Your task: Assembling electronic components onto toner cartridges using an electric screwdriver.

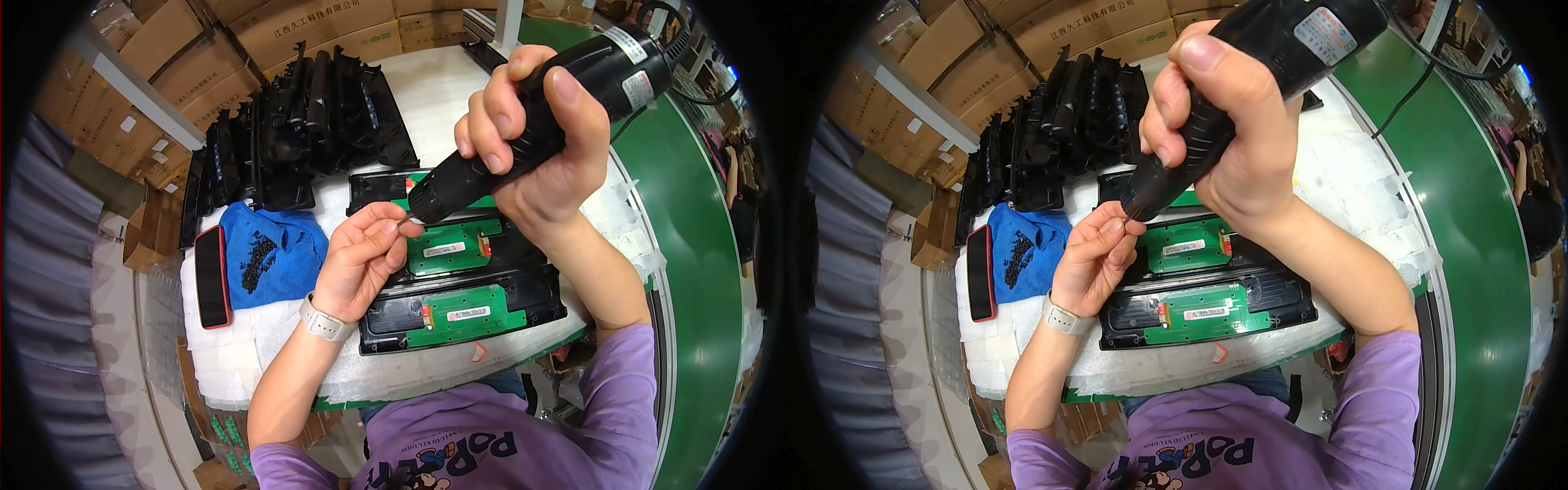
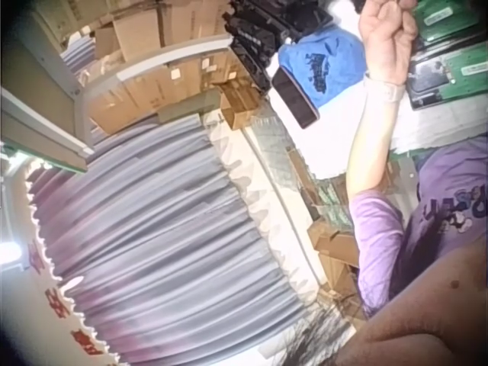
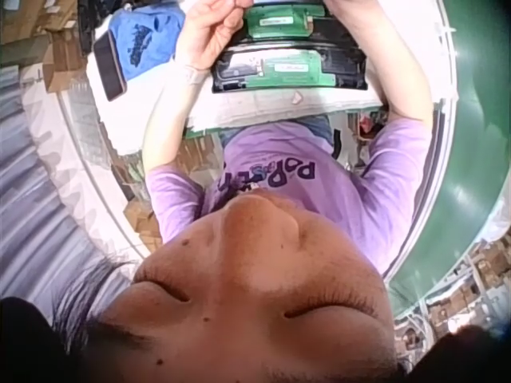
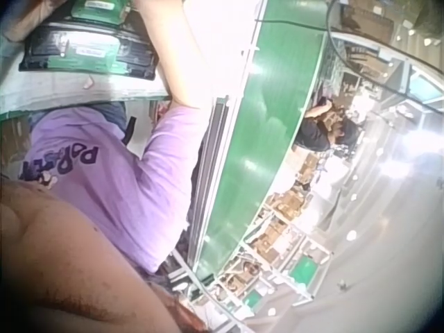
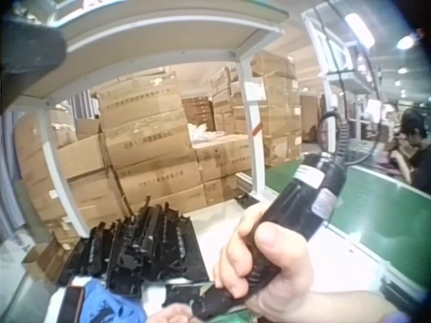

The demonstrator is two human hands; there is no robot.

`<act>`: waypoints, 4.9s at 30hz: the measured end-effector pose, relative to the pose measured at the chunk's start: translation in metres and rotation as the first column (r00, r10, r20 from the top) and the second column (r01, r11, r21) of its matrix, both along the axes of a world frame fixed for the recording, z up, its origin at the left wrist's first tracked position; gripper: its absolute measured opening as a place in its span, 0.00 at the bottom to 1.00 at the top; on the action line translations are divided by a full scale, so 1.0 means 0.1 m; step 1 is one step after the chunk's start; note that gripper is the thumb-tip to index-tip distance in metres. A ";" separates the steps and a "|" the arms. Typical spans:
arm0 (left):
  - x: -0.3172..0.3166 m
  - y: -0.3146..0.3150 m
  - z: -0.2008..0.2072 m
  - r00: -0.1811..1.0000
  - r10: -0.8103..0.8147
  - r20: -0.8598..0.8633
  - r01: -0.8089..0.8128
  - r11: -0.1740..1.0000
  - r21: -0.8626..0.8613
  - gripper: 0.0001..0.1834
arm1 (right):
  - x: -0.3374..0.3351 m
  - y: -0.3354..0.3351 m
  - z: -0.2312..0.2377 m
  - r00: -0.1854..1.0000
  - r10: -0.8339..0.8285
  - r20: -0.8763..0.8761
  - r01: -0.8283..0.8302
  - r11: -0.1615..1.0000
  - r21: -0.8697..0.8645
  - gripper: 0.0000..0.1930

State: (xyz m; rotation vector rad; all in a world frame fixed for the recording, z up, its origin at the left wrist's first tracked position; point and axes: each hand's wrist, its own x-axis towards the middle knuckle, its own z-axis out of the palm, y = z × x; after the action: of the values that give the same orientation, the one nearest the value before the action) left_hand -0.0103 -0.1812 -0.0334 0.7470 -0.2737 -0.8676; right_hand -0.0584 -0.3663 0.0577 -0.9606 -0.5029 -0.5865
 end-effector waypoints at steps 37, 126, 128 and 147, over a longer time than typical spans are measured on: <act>-0.01 -0.17 0.27 -0.026 -0.656 0.755 -0.740 0.520 0.426 0.19 | -0.17 -0.40 -0.27 0.973 -0.195 -0.121 0.147 0.934 -0.325 0.16; -0.05 -0.18 0.02 0.934 0.037 0.354 -0.171 0.919 0.355 0.07 | -0.06 -0.19 -0.25 0.954 -0.211 -0.212 0.135 0.936 -0.325 0.12; -0.06 -0.19 0.00 0.915 0.056 0.399 -0.203 0.919 0.337 0.07 | -0.02 -0.18 -0.23 0.950 -0.206 -0.234 0.120 0.934 -0.336 0.11; -0.08 -0.21 -0.01 0.890 -0.068 0.451 -0.134 0.906 0.401 0.06 | -0.12 -0.09 -0.18 0.955 -0.187 -0.231 0.080 0.911 -0.404 0.11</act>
State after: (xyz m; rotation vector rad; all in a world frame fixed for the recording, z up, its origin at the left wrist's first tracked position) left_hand -0.0178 -0.2023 -0.0341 1.3678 -0.4972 -0.7132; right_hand -0.0699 -0.3755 0.0393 -1.4447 -0.3176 -0.4777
